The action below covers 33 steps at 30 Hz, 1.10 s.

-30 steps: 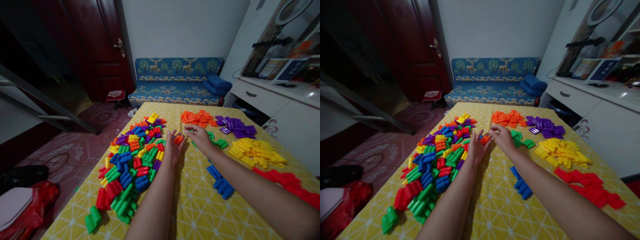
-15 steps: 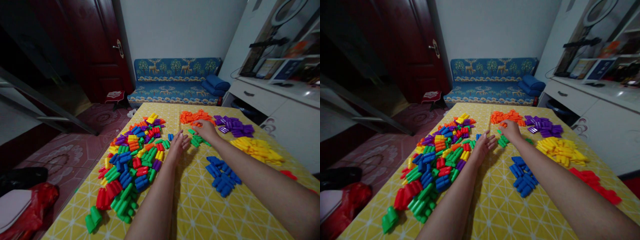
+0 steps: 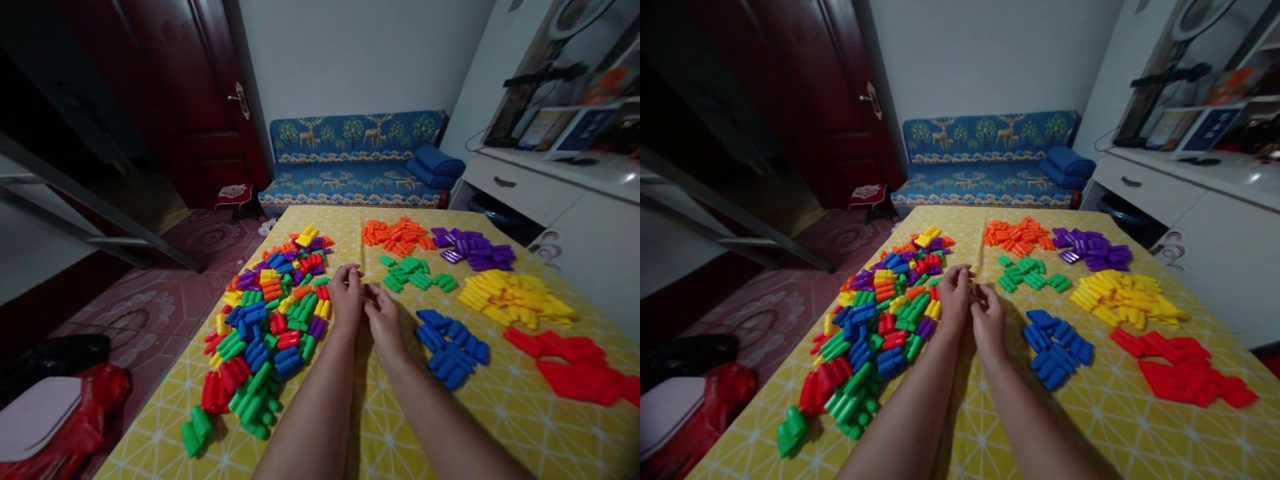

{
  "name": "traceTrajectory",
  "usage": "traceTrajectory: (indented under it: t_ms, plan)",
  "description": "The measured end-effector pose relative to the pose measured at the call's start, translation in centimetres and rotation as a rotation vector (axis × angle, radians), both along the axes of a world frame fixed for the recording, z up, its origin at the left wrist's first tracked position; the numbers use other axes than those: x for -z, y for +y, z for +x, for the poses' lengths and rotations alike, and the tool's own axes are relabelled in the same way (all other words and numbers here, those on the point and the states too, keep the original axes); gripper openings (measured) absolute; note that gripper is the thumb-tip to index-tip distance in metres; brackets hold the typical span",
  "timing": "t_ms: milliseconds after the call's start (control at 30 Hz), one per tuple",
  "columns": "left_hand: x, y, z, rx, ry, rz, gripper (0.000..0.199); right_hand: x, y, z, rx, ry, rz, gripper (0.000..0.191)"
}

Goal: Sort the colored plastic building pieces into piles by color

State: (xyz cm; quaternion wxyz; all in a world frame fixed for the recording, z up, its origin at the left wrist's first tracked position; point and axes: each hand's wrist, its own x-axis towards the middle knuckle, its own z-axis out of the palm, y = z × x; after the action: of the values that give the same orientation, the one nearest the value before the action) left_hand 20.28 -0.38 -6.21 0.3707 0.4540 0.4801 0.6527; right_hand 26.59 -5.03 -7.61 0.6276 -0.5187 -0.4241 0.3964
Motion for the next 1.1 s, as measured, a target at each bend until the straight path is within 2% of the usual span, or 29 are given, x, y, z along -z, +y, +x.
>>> traceTrajectory:
  t_ms: [133,300,467,567,633,700,800,867,933,1033,1100]
  plan:
    - [-1.2,-0.8,-0.9,-0.084,0.321,0.006,0.018,0.8,-0.2,0.1,-0.02,-0.101,0.031,0.037]
    - [-2.3,-1.5,-2.1,-0.099,0.405,-0.084,0.023,0.6,-0.2,0.3,-0.086,-0.118,0.06,0.029]
    - [-4.0,-2.9,-3.1,0.043,0.632,-0.113,0.014,0.6,-0.2,0.2,-0.142,-0.131,0.021,0.024]
    - [-5.9,-4.4,-5.5,0.091,0.766,-0.068,0.011,0.7,-0.3,0.2,-0.152,-0.092,0.013,0.027]
    - [-7.1,-6.0,-8.2,0.064,0.904,-0.037,0.017,0.8,-0.5,0.1,-0.152,-0.084,0.017,0.031]
    - [-7.7,-8.2,-11.7,0.001,1.066,-0.061,0.029,0.9,-0.6,0.1,-0.172,-0.081,0.013,0.033]
    - [-6.5,-12.5,-17.7,-0.148,1.235,-0.117,0.058,0.9,-0.6,-0.1,-0.197,-0.093,0.007,0.032]
    - [-4.4,-15.6,-21.4,-0.187,1.253,-0.168,0.074,1.0,-0.5,-0.1,-0.197,-0.121,0.019,0.03]
    - [-1.9,-18.3,-24.0,-0.148,1.2,-0.22,0.088,1.1,-0.4,-0.2,-0.206,-0.15,0.028,0.027]
    - [0.8,-20.4,-25.1,-0.111,1.091,-0.248,0.104,1.2,-0.3,-0.2,-0.221,-0.19,0.036,0.024]
    - [1.3,-20.2,-24.3,-0.07,1.032,-0.217,0.112,1.3,-0.3,-0.2,-0.222,-0.211,0.031,0.022]
